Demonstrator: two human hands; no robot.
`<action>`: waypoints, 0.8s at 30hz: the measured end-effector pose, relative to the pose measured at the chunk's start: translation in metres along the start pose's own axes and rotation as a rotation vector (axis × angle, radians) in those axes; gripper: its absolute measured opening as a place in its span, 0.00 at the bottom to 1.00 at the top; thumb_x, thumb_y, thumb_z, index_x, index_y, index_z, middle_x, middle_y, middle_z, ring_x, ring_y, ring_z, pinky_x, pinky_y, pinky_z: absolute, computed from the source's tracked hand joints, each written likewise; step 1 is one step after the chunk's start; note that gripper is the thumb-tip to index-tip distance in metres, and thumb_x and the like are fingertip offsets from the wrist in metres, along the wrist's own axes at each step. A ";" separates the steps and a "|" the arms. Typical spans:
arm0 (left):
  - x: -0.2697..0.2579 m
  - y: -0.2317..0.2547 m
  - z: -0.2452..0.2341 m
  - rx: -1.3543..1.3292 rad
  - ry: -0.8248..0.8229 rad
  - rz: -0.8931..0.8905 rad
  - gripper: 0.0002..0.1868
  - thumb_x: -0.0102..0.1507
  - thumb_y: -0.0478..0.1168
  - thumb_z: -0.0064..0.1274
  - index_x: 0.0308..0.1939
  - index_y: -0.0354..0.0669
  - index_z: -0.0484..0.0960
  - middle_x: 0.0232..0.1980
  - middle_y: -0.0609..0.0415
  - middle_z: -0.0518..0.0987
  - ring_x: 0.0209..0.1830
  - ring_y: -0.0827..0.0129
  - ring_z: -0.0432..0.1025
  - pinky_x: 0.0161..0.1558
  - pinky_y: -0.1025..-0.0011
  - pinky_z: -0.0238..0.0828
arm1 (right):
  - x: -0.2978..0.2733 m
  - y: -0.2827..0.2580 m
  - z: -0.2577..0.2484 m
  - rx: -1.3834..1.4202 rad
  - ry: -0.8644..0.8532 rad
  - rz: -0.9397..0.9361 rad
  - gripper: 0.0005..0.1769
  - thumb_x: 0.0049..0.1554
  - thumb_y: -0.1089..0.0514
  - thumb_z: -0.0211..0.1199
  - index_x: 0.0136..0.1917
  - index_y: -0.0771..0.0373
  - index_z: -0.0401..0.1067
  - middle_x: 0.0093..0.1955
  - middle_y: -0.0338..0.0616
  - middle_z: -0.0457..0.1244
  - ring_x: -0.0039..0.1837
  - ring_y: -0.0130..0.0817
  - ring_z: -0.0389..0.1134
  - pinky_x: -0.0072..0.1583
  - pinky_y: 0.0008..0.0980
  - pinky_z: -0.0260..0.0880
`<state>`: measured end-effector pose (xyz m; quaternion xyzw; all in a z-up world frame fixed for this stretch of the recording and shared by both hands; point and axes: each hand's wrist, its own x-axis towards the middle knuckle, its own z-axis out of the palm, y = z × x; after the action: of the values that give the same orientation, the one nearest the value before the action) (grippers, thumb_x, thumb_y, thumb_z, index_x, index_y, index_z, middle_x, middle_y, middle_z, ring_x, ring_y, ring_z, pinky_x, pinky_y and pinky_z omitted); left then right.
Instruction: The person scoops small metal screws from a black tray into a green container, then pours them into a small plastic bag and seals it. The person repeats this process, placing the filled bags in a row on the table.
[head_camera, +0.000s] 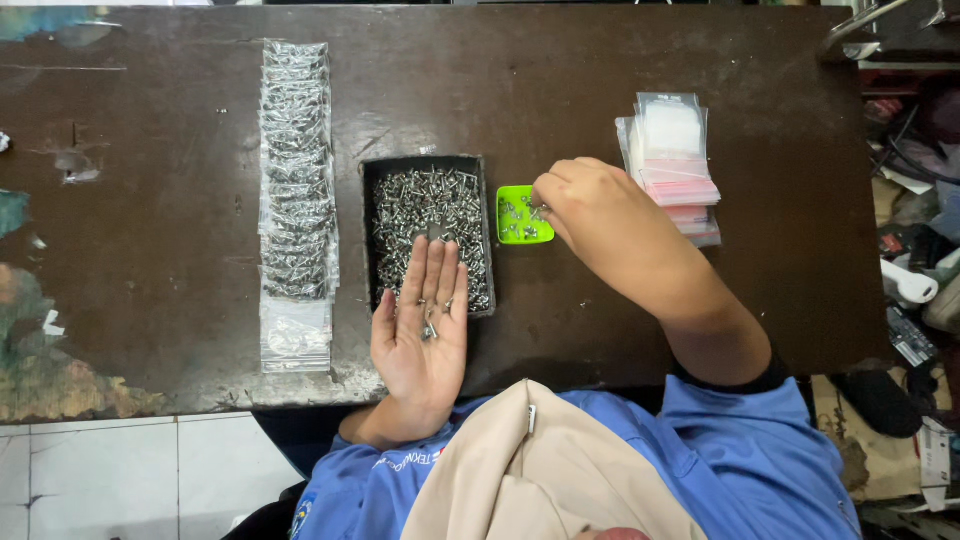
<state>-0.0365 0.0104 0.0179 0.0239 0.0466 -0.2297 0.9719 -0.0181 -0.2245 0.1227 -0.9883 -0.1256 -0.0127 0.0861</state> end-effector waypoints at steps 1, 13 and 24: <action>0.000 0.000 0.000 0.002 -0.003 -0.002 0.32 0.72 0.48 0.34 0.76 0.31 0.56 0.77 0.38 0.60 0.80 0.54 0.52 0.81 0.59 0.39 | 0.000 0.000 0.000 -0.001 0.004 0.001 0.04 0.55 0.66 0.65 0.44 0.64 0.73 0.39 0.45 0.66 0.46 0.41 0.71 0.52 0.35 0.72; -0.001 0.001 -0.003 0.015 -0.005 0.009 0.32 0.72 0.48 0.32 0.76 0.32 0.55 0.77 0.39 0.61 0.80 0.54 0.52 0.82 0.59 0.38 | 0.001 -0.007 -0.008 0.017 0.015 -0.013 0.02 0.59 0.66 0.61 0.43 0.63 0.74 0.38 0.43 0.65 0.43 0.37 0.70 0.50 0.31 0.71; 0.002 0.001 0.001 0.033 0.049 -0.005 0.32 0.71 0.48 0.35 0.76 0.32 0.57 0.75 0.39 0.63 0.78 0.55 0.55 0.81 0.59 0.42 | 0.000 -0.012 -0.006 0.033 0.042 -0.010 0.03 0.60 0.65 0.62 0.47 0.64 0.75 0.40 0.46 0.68 0.45 0.39 0.71 0.52 0.32 0.71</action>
<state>-0.0344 0.0109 0.0191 0.0453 0.0667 -0.2321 0.9694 -0.0215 -0.2141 0.1303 -0.9856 -0.1287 -0.0319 0.1049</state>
